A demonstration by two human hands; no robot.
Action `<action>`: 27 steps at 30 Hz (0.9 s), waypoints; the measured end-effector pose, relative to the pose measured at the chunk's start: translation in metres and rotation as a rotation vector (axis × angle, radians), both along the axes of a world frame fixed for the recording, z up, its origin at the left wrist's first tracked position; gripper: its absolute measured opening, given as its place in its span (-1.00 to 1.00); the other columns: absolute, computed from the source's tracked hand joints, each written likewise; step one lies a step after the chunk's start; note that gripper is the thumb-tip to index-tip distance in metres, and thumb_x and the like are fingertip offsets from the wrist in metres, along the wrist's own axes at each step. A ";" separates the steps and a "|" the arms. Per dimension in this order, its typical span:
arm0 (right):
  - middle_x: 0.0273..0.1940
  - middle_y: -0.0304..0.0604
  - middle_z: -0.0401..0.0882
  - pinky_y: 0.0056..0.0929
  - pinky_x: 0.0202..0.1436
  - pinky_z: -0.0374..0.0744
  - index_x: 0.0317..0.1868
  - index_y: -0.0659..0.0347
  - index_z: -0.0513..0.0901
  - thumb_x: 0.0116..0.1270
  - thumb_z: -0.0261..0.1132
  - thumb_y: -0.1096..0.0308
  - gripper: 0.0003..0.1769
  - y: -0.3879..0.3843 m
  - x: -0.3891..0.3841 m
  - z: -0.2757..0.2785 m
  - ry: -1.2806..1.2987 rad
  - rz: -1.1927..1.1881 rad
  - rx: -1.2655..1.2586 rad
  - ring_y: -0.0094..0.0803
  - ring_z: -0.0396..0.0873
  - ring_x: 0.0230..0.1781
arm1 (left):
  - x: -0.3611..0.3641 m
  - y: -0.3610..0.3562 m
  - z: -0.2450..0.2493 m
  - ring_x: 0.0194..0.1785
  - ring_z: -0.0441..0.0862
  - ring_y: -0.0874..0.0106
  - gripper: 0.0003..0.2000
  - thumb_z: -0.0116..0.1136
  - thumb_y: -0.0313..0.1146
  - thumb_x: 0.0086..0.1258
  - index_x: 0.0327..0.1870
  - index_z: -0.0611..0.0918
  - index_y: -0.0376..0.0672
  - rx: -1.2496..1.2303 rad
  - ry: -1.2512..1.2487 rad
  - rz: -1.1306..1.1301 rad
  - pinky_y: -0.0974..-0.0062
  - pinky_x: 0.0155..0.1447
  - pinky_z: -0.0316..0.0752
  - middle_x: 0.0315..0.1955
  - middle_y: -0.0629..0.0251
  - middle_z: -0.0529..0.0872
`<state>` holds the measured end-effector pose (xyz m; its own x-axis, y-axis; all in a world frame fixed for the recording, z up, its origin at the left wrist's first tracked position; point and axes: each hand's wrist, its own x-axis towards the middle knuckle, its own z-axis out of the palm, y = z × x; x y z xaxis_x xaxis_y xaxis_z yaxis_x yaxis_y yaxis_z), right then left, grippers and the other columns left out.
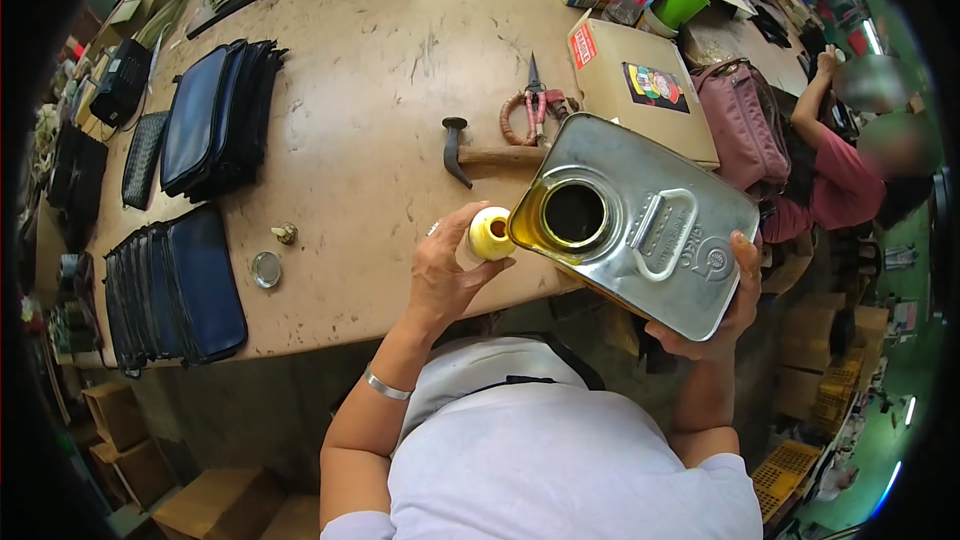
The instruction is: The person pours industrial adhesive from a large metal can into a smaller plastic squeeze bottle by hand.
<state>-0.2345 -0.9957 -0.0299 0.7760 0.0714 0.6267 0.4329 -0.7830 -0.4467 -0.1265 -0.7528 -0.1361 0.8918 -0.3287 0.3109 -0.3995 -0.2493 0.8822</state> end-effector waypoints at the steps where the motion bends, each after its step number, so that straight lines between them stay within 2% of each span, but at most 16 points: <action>1: 0.16 0.05 0.19 -0.12 0.22 0.35 0.26 0.34 0.14 -0.26 0.53 -0.05 0.14 0.001 0.000 0.000 -0.011 -0.009 -0.015 -0.04 0.29 0.20 | 0.001 0.001 0.004 -0.05 0.56 0.20 -0.41 0.45 -0.37 -0.13 0.03 0.49 -0.15 0.011 -0.013 -0.001 0.34 0.05 0.45 -0.11 0.19 0.62; 3: 0.15 0.07 0.19 -0.11 0.22 0.35 0.26 0.32 0.15 -0.25 0.53 -0.05 0.13 0.002 0.000 0.000 -0.031 -0.028 -0.042 -0.03 0.30 0.19 | 0.002 0.003 0.011 -0.05 0.57 0.20 -0.42 0.45 -0.37 -0.13 0.02 0.50 -0.15 0.034 -0.038 -0.005 0.34 0.04 0.45 -0.11 0.19 0.62; 6: 0.14 0.09 0.20 -0.11 0.21 0.36 0.26 0.30 0.16 -0.26 0.53 -0.04 0.12 0.002 0.002 0.002 -0.035 -0.020 -0.035 -0.03 0.30 0.20 | 0.001 0.006 0.023 -0.05 0.58 0.34 -0.44 0.45 -0.44 -0.12 0.01 0.52 -0.15 0.037 -0.049 -0.029 0.43 0.06 0.44 -0.13 0.22 0.64; 9: 0.16 0.11 0.19 -0.11 0.21 0.36 0.25 0.28 0.17 -0.27 0.53 -0.04 0.11 -0.001 -0.001 0.001 -0.032 -0.040 -0.055 -0.03 0.30 0.19 | 0.003 0.008 0.039 -0.06 0.59 0.34 -0.43 0.46 -0.43 -0.14 0.01 0.52 -0.15 0.069 -0.051 -0.068 0.43 0.06 0.44 -0.13 0.22 0.64; 12: 0.10 0.30 0.30 -0.06 0.07 0.44 0.14 0.20 0.32 -0.29 0.52 -0.07 -0.03 0.002 0.001 0.001 -0.080 -0.086 0.028 0.13 0.41 0.06 | 0.008 0.010 0.040 -0.12 0.59 0.25 -0.44 0.45 -0.39 -0.14 0.00 0.51 -0.12 -0.004 -0.067 -0.076 0.36 -0.02 0.47 -0.17 0.23 0.64; 15: 0.10 0.27 0.30 -0.08 0.09 0.40 0.15 0.24 0.33 -0.31 0.52 -0.09 0.00 -0.003 -0.002 -0.003 -0.051 -0.113 0.093 0.10 0.39 0.07 | 0.013 0.013 0.055 -0.15 0.59 0.26 -0.45 0.45 -0.39 -0.15 -0.02 0.52 -0.12 0.052 -0.115 -0.106 0.37 -0.05 0.47 -0.20 0.22 0.65; 18: 0.10 0.21 0.32 -0.09 0.12 0.36 0.15 0.29 0.33 -0.32 0.51 -0.09 0.03 -0.011 -0.004 -0.004 -0.077 -0.137 0.083 0.07 0.36 0.10 | 0.015 0.010 0.073 -0.07 0.61 0.33 -0.43 0.47 -0.42 -0.16 -0.01 0.54 -0.15 0.120 -0.167 -0.144 0.44 0.07 0.45 -0.16 0.22 0.66; 19: 0.12 0.10 0.30 -0.13 0.18 0.31 0.19 0.32 0.30 -0.34 0.54 -0.03 0.07 -0.016 -0.008 -0.007 -0.073 -0.158 0.050 -0.02 0.31 0.16 | 0.016 0.008 0.077 -0.07 0.61 0.34 -0.43 0.47 -0.42 -0.16 0.00 0.54 -0.15 0.130 -0.161 -0.157 0.43 0.08 0.45 -0.16 0.22 0.66; 24: 0.18 -0.03 0.21 -0.22 0.26 0.24 0.28 0.32 0.14 -0.41 0.59 0.16 0.20 -0.020 -0.014 -0.027 -0.059 -0.049 0.513 -0.19 0.25 0.21 | 0.022 -0.003 0.087 -0.05 0.60 0.37 -0.39 0.48 -0.40 -0.18 0.03 0.53 -0.14 0.153 -0.152 -0.249 0.43 0.08 0.44 -0.13 0.22 0.66; 25: 0.20 -0.05 0.18 -0.24 0.28 0.22 0.31 0.32 0.10 -0.42 0.60 0.19 0.23 -0.020 -0.017 -0.029 -0.043 -0.037 0.591 -0.22 0.23 0.22 | 0.023 -0.006 0.089 -0.08 0.60 0.32 -0.41 0.47 -0.39 -0.18 0.01 0.53 -0.16 0.130 -0.155 -0.262 0.40 0.05 0.45 -0.16 0.21 0.65; 26: 0.21 -0.05 0.16 -0.24 0.29 0.21 0.32 0.31 0.06 -0.42 0.60 0.19 0.26 -0.020 -0.021 -0.030 -0.052 -0.063 0.595 -0.22 0.22 0.23 | 0.024 -0.010 0.093 -0.11 0.59 0.28 -0.42 0.47 -0.38 -0.17 -0.01 0.53 -0.17 0.110 -0.152 -0.278 0.38 0.02 0.46 -0.19 0.21 0.64; 27: 0.23 -0.05 0.13 -0.25 0.30 0.20 0.34 0.31 0.02 -0.41 0.60 0.18 0.28 -0.021 -0.022 -0.030 -0.062 -0.089 0.599 -0.23 0.20 0.24 | 0.024 -0.014 0.101 -0.09 0.59 0.32 -0.45 0.46 -0.38 -0.16 -0.03 0.54 -0.19 0.115 -0.132 -0.303 0.40 0.05 0.44 -0.17 0.20 0.64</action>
<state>-0.2564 -1.0164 -0.0598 0.7235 -0.3711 0.5821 0.4169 -0.4372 -0.7969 -0.1026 -0.7667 -0.0347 0.7030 -0.6118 0.3626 -0.5792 -0.1967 0.7911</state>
